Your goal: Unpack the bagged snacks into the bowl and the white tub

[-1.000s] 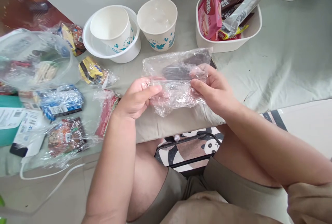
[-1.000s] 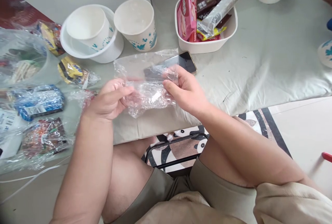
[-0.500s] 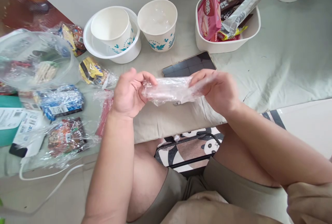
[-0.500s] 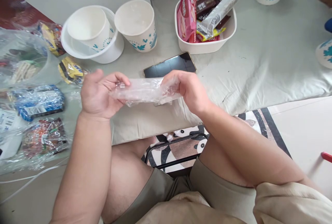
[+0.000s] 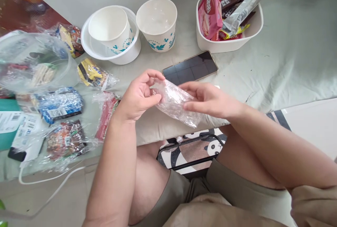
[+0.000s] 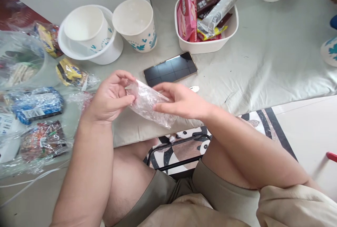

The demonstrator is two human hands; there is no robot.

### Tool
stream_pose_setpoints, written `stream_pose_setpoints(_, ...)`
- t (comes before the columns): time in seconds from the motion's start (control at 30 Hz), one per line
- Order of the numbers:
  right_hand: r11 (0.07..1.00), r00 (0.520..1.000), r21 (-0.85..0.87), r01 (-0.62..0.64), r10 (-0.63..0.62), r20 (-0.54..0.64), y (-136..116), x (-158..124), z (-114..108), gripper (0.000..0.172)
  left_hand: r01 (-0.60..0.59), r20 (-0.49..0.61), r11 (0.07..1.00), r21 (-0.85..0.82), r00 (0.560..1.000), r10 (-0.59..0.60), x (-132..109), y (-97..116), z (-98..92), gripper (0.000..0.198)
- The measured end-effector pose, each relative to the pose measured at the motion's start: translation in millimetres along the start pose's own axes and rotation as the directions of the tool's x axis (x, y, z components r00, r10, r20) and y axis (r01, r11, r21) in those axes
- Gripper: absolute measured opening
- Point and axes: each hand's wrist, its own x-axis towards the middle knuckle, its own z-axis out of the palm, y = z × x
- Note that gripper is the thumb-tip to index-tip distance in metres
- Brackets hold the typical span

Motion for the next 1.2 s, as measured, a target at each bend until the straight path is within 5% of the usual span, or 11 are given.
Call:
stream_pose_setpoints(0.13, 0.987, 0.998, -0.151, -0.056, 0.059, 0.014, -3, -1, 3, 0.010, -0.124, -0.252, 0.954, 0.272, 0.948, 0.195, 7, -15, -1.1, 0.043)
stream_pose_setpoints(0.2, 0.988, 0.998, -0.144, -0.051, 0.044, -0.051, -2, 0, 3, 0.008, -0.228, -0.410, 0.845, 0.485, 0.794, 0.449, 6, -14, 3.0, 0.026)
stream_pose_setpoints(0.27, 0.988, 0.994, -0.152, -0.033, 0.017, -0.106, 0, 1, 3, 0.007, -0.327, -0.394, 0.692, 0.644, 0.633, 0.666, 1, -7, 11.6, 0.016)
stream_pose_setpoints(0.37, 0.984, 0.986, -0.156, 0.087, -0.107, -0.124, 4, 3, 3, 0.006, -0.440, -0.141, 0.645, 0.625, 0.749, 0.647, -5, 1, 27.6, 0.009)
stream_pose_setpoints(0.43, 0.971, 0.970, -0.139, 0.194, -0.211, -0.122, 7, 4, 4, 0.008, -0.372, -0.011, 0.757, 0.537, 0.894, 0.448, -6, 1, 34.9, 0.025)
stream_pose_setpoints(0.53, 0.955, 0.951, -0.166, 0.246, -0.271, -0.149, 10, 5, 5, 0.008, -0.185, 0.013, 0.894, 0.409, 0.980, 0.197, -4, -5, 36.7, 0.039)
stream_pose_setpoints(0.7, 0.894, 0.830, -0.379, 0.239, -0.391, -0.397, 15, 6, 4, 0.031, -0.053, -0.017, 0.990, 0.133, 0.998, 0.056, -4, -7, 32.1, 0.037)
stream_pose_setpoints(0.8, 0.936, 0.899, -0.258, 0.239, -0.314, -0.306, 17, 7, 4, 0.051, 0.019, 0.032, 1.000, 0.021, 0.999, -0.020, -5, -3, 31.7, 0.045)
stream_pose_setpoints(0.9, 0.961, 0.916, -0.205, 0.184, -0.243, -0.320, 19, 5, 1, 0.039, 0.005, -0.059, 1.000, 0.003, 0.998, -0.005, -4, -1, 28.0, 0.042)
stream_pose_setpoints(1.07, 0.897, 0.719, -0.389, 0.208, -0.410, -0.561, 16, -1, -13, 0.015, -0.068, -0.215, 0.998, -0.002, 0.974, 0.066, -2, -1, 11.5, 0.021)
stream_pose_setpoints(1.2, 0.723, 0.508, -0.635, 0.272, -0.668, -0.544, -20, 20, -16, 0.023, -0.069, -0.203, 0.998, 0.003, 0.977, 0.068, -1, 0, 3.0, 0.011)
